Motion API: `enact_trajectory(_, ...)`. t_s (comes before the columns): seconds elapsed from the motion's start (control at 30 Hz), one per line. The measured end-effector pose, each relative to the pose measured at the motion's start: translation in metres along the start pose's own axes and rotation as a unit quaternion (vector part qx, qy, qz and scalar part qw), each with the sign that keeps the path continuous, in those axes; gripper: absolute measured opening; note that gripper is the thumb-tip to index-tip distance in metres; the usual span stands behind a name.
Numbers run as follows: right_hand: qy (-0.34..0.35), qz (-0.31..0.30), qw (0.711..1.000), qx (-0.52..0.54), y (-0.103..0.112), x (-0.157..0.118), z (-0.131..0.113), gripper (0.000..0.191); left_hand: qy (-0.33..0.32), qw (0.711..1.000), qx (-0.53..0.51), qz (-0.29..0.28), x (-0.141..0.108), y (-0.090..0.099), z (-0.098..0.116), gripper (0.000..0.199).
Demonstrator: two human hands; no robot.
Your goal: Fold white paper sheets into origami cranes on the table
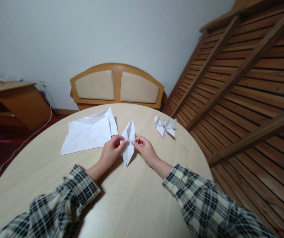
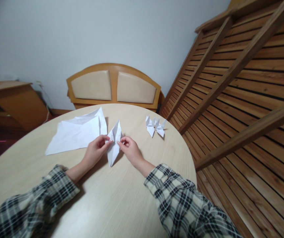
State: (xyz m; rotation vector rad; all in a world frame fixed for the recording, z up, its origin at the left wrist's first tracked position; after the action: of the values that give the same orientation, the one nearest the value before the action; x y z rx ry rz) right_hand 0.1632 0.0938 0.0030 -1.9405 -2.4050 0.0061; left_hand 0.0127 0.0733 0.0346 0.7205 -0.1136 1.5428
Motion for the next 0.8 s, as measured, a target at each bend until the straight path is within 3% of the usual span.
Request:
enact_trajectory(0.33,0.153,0.078,0.966,-0.191,-0.001,-0.019,-0.037,0.005,-0.003,0.998,0.023,-0.052,-0.001,-0.009,0.013,0.022)
enact_trajectory(0.53,0.195,0.122,0.941,-0.25,-0.009,-0.028,-0.048,0.011,-0.005,0.998,0.035,-0.052,-0.003,-0.013,0.017,0.023)
enact_trajectory(0.8,0.241,0.106,0.916,-0.302,-0.018,-0.035,-0.058,0.015,-0.013,0.998,0.031,-0.057,-0.005,-0.016,0.018,0.025)
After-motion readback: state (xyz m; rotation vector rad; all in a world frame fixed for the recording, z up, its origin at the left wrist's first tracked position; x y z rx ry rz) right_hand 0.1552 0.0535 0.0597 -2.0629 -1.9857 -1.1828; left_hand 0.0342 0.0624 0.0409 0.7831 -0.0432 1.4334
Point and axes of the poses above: each hand's wrist, its own x-axis towards the middle knuckle, its own y-axis out of the back of the hand, z = x × y, the point moved 8 cm from there along x, towards the middle knuckle, and after that the axes turned 8 degrees about -y, right-handed, at the moved point
